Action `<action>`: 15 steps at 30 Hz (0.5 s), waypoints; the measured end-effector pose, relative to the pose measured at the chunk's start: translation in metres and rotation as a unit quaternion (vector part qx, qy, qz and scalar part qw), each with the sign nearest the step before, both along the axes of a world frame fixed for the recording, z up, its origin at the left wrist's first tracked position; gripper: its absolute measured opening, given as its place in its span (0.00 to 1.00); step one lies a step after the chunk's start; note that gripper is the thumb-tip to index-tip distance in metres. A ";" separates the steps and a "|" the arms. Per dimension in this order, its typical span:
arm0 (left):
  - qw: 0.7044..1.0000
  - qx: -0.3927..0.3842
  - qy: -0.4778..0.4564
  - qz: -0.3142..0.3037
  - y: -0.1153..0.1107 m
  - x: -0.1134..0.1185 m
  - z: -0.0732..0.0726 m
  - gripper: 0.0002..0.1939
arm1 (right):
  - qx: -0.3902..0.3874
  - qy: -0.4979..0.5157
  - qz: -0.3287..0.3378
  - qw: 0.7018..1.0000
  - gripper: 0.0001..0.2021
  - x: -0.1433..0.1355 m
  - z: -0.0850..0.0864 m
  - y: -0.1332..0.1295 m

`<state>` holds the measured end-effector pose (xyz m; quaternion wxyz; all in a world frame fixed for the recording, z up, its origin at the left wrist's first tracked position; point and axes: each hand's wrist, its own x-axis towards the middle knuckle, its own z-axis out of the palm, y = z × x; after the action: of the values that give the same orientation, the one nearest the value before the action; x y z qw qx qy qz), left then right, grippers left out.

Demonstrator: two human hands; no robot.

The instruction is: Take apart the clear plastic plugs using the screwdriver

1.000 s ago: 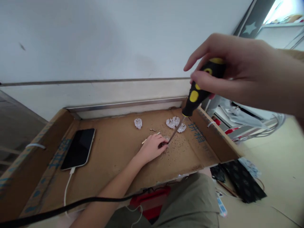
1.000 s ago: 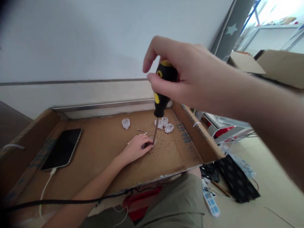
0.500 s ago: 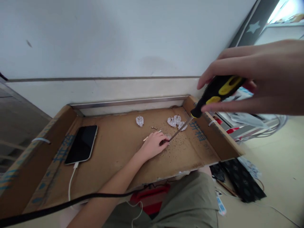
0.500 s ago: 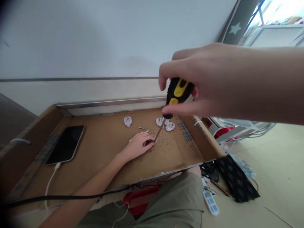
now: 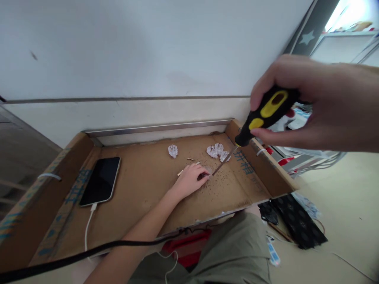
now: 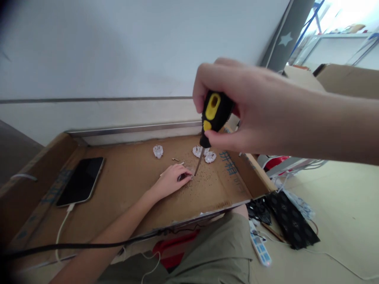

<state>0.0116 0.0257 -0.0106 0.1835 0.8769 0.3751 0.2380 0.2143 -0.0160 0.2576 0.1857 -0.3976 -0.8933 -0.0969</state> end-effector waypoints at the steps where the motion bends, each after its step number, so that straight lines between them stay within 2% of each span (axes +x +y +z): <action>1: 1.000 0.000 -0.003 0.002 0.000 0.000 -0.001 0.07 | -0.003 -0.021 0.023 1.000 0.14 -0.001 0.000 0.001; 4: 1.000 0.003 -0.009 0.012 0.000 0.001 -0.001 0.07 | 0.012 -0.055 0.055 0.997 0.13 -0.003 0.001 0.002; 8: 1.000 0.003 -0.005 0.029 -0.002 0.001 0.003 0.07 | 0.038 -0.036 0.031 0.998 0.13 -0.006 0.004 -0.001; 15: 1.000 -0.001 -0.007 0.002 -0.001 -0.001 0.009 0.07 | 0.030 -0.049 0.045 0.997 0.13 -0.008 -0.001 -0.001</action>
<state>0.0109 0.0244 -0.0011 0.1862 0.8744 0.3755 0.2442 0.2065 -0.0173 0.2563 0.1575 -0.3460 -0.9151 -0.1346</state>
